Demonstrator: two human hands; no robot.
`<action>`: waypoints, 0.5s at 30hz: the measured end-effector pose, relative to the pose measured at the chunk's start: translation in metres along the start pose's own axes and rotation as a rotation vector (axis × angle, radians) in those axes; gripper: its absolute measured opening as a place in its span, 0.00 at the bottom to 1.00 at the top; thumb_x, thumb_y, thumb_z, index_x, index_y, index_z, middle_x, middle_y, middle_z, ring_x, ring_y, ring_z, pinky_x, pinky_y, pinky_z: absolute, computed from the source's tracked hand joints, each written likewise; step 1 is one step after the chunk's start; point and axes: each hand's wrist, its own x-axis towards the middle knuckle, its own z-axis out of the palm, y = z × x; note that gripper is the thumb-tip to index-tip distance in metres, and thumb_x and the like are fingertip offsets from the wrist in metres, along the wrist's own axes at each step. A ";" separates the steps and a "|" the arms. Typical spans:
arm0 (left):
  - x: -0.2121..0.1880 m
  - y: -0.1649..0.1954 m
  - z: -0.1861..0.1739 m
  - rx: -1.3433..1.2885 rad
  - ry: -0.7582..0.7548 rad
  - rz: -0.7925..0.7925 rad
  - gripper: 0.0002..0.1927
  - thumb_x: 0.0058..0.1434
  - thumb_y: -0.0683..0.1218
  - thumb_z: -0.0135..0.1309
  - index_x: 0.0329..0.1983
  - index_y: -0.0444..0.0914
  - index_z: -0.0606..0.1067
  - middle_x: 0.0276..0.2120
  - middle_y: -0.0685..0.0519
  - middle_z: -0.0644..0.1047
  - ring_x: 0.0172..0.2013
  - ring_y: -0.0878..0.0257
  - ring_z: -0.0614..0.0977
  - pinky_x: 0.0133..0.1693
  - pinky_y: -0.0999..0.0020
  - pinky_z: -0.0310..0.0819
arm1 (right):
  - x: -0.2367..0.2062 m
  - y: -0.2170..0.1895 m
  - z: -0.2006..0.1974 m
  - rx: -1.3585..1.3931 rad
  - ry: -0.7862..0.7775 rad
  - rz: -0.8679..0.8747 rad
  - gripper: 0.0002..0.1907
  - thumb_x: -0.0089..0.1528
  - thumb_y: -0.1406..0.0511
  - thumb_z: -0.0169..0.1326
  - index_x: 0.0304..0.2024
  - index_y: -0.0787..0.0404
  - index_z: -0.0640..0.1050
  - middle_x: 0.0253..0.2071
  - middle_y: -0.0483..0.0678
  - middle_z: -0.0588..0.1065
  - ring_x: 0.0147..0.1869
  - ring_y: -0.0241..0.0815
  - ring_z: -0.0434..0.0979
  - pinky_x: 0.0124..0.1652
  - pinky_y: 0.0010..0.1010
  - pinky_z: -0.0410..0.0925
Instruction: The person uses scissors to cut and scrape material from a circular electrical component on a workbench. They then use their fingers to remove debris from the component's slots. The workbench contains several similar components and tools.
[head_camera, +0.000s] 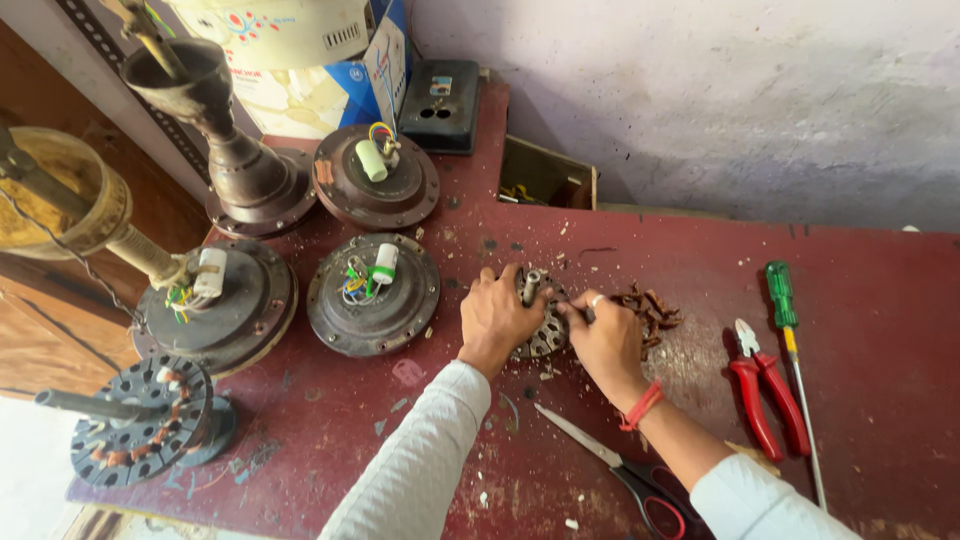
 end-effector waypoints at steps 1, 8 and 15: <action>-0.001 0.000 0.000 0.003 -0.029 -0.005 0.35 0.59 0.67 0.58 0.61 0.42 0.72 0.49 0.40 0.75 0.50 0.45 0.79 0.49 0.53 0.76 | -0.001 0.000 0.000 0.010 -0.005 -0.075 0.03 0.62 0.69 0.60 0.33 0.62 0.82 0.18 0.48 0.77 0.13 0.31 0.66 0.13 0.23 0.53; 0.000 0.000 -0.001 0.002 -0.003 0.013 0.36 0.59 0.67 0.58 0.61 0.41 0.72 0.47 0.39 0.75 0.49 0.45 0.80 0.47 0.52 0.77 | -0.002 0.000 -0.002 -0.023 0.018 -0.137 0.04 0.63 0.69 0.59 0.32 0.61 0.82 0.18 0.46 0.77 0.12 0.29 0.65 0.12 0.23 0.53; 0.000 -0.002 0.001 -0.008 0.026 0.032 0.35 0.58 0.67 0.58 0.60 0.41 0.73 0.47 0.40 0.76 0.49 0.45 0.80 0.47 0.53 0.78 | -0.002 -0.001 -0.004 -0.014 0.068 -0.210 0.07 0.62 0.68 0.60 0.28 0.61 0.81 0.20 0.46 0.78 0.14 0.26 0.68 0.12 0.22 0.56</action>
